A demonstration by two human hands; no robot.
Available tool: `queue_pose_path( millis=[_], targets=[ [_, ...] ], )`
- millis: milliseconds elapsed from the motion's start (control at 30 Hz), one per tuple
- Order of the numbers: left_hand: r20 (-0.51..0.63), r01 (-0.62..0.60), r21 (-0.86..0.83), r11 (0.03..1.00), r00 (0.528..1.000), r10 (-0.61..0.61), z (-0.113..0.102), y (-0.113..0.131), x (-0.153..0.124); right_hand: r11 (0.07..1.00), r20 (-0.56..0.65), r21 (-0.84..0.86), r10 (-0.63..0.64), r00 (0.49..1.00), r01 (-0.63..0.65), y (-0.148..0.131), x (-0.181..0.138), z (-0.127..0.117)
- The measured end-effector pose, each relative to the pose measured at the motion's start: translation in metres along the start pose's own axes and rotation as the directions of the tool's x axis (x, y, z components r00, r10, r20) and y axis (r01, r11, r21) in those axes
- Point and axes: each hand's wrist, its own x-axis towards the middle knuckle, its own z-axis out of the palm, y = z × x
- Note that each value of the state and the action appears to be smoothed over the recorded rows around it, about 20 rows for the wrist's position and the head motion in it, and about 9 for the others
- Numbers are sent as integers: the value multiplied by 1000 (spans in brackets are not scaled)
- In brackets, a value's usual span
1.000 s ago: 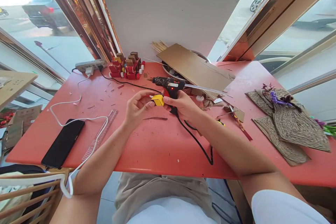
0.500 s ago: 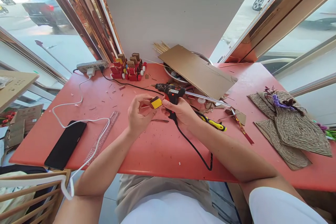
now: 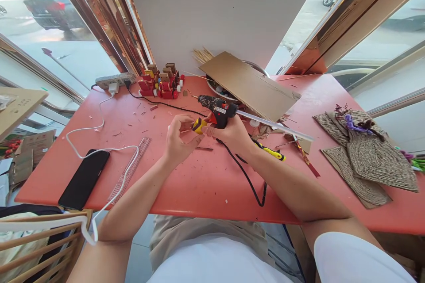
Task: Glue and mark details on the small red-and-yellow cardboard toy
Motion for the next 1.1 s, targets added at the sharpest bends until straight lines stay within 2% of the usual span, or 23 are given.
queue_pose_path(
  millis=[67, 133, 267, 333, 433, 533, 633, 767, 933, 1100],
  targets=[
    [99, 152, -106, 983, 985, -142, -5, 1, 5, 997, 35, -75, -21, 999, 23, -1, 2, -6],
    [182, 264, -143, 954, 954, -237, -10, 3, 11, 993, 54, -113, -30, 998, 36, -2, 3, -10],
    [229, 351, -120, 929, 920, -318, -15, 5, 19, 991, 66, -130, -24, 998, 33, 0, 4, -10],
    [202, 378, -155, 913, 916, -345, -18, 5, 23, 994, 51, -107, -12, 999, 17, 3, 5, -10],
    [82, 398, -271, 877, 917, -390, -28, 0, 31, 999, 45, -49, 19, 999, -17, 7, 8, -11],
    [-48, 396, -376, 838, 895, -444, -44, -12, 39, 995, 129, -34, 99, 987, -95, 9, 9, -12],
    [-79, 430, -405, 807, 863, -499, -58, -27, 45, 983, 230, -38, 181, 956, -177, 12, 8, -9],
    [-83, 491, -382, 783, 826, -558, -65, -42, 48, 981, 250, -54, 195, 949, -187, 15, 6, -7],
    [-115, 477, -281, 833, 845, -522, -64, -48, 48, 977, 230, -78, 212, 950, -199, 20, 8, -8],
    [-158, 378, -216, 900, 896, -414, -56, -43, 47, 977, 206, -89, 207, 956, -192, 21, 9, -7]
  ],
)
